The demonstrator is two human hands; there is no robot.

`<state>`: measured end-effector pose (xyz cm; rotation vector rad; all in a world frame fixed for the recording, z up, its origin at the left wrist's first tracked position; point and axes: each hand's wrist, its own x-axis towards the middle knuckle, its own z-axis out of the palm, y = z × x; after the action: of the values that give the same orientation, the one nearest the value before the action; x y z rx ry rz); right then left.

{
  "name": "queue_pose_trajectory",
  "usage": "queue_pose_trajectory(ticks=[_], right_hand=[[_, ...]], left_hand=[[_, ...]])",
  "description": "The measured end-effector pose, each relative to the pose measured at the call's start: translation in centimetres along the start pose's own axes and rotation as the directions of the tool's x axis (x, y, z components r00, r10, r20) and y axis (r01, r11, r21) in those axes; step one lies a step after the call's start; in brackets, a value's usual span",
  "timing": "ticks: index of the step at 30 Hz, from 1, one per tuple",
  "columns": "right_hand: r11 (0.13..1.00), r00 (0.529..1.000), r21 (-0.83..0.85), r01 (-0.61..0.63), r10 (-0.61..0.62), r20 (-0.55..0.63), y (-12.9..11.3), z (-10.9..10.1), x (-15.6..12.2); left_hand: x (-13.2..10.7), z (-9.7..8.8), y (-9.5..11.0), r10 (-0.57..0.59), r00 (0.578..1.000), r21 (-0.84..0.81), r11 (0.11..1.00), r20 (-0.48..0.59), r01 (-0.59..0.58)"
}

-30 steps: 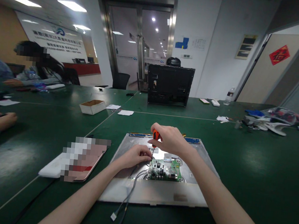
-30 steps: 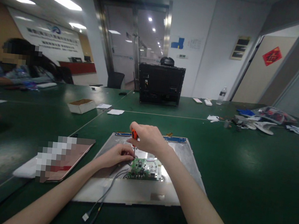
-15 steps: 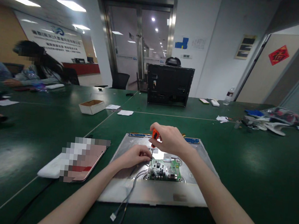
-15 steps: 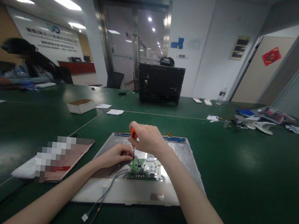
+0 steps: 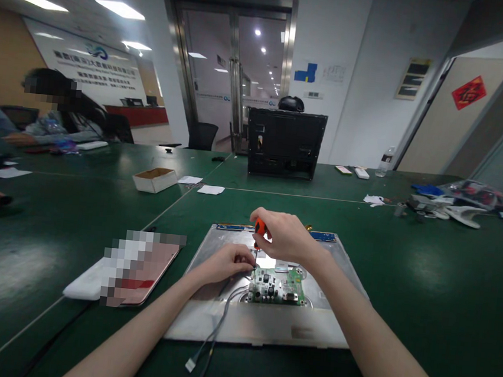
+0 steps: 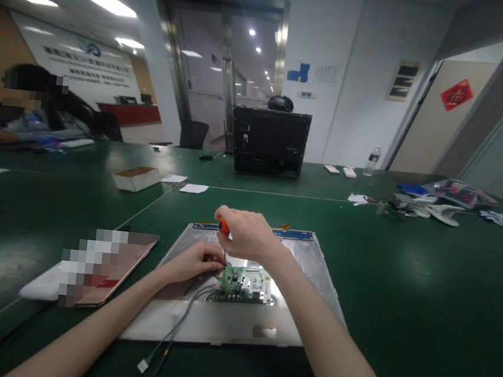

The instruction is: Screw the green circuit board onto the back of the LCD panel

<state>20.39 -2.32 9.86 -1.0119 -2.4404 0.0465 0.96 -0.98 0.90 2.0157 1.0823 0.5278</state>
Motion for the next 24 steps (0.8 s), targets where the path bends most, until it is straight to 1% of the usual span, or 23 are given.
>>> queue_pose_trajectory(ticks=[6, 11, 15, 21, 24], right_hand=[[0.999, 1.0, -0.052, -0.001, 0.002, 0.018, 0.1, 0.16, 0.13], [0.999, 0.999, -0.004, 0.043, -0.043, 0.014, -0.13, -0.33, -0.21], [1.0, 0.999, -0.013, 0.023, -0.023, 0.027, -0.28, -0.48, -0.2], [0.994, 0.999, -0.104, 0.01, -0.005, 0.041, -0.3, -0.34, 0.14], [0.986, 0.998, -0.166, -0.007, 0.017, 0.056, -0.34, -0.39, 0.12]], left_hand=[[0.06, -0.02, -0.17, 0.03, 1.0, -0.014, 0.999, 0.004, -0.029], [0.09, 0.13, -0.3, 0.023, 1.0, -0.033, 0.999, -0.016, -0.023], [0.07, 0.15, -0.38, 0.012, 1.0, -0.017, 1.0, -0.027, -0.012], [0.08, 0.02, -0.42, 0.006, 1.0, 0.016, 1.0, -0.006, -0.006], [0.12, 0.05, -0.43, 0.021, 1.0, 0.027, 0.999, -0.019, -0.021]])
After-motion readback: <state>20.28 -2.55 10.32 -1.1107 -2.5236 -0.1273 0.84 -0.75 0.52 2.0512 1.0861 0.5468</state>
